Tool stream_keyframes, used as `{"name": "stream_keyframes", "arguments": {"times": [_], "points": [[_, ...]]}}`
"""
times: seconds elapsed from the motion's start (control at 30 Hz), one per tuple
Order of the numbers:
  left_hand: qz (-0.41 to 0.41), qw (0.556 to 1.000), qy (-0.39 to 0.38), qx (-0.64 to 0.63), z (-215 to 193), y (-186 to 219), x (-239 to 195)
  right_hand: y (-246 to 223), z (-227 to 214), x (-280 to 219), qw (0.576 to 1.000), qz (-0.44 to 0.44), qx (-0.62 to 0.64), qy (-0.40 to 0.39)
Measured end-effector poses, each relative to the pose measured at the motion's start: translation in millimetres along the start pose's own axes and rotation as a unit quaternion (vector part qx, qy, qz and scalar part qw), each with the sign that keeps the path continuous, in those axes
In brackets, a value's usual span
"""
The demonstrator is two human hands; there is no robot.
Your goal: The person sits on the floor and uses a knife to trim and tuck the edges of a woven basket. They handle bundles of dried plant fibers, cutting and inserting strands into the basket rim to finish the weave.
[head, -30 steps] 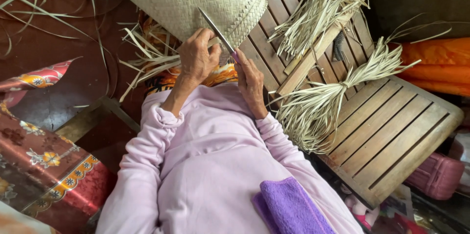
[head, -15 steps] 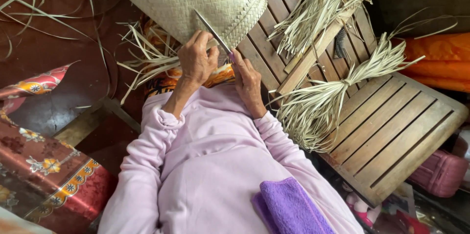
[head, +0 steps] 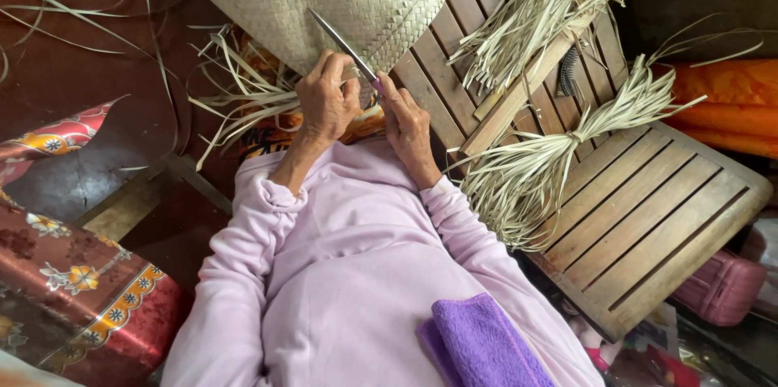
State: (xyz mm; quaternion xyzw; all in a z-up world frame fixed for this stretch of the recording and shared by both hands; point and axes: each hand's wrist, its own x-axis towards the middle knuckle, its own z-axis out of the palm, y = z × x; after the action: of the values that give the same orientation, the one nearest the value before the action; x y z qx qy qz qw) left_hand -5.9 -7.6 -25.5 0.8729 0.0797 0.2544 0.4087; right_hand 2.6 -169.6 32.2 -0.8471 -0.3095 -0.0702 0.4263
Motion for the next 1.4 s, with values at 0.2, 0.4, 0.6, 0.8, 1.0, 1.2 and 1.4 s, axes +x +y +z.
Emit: {"name": "stream_keyframes", "arguments": {"times": [0.2, 0.4, 0.6, 0.8, 1.0, 1.2, 1.4], "points": [[0.021, 0.999, -0.024, -0.003, 12, -6, -9, 25, 13, -15, 1.0, 0.005, 0.002, -0.001], [0.008, 0.997, -0.05, -0.051, -13, 18, 13, -8, -6, 6, 0.984, 0.116, 0.132, 0.001], [0.046, 0.996, -0.015, -0.075, -42, 36, 39, -26, -31, 7, 0.901, 0.254, 0.341, 0.082], [0.097, 0.994, 0.025, -0.038, -43, 41, 46, -25, -20, 20, 0.893, 0.286, 0.325, 0.119], [0.167, 0.981, 0.042, 0.092, -36, 37, 40, -21, -2, 39, 0.939, 0.198, 0.273, 0.071], [0.097, 0.993, -0.067, 0.023, -37, 33, 35, -19, 10, 56, 0.966, 0.131, 0.215, 0.065], [0.006, 0.989, -0.148, -0.004, -25, 14, 32, 1, 9, 56, 0.967, 0.129, 0.216, 0.032]]}}
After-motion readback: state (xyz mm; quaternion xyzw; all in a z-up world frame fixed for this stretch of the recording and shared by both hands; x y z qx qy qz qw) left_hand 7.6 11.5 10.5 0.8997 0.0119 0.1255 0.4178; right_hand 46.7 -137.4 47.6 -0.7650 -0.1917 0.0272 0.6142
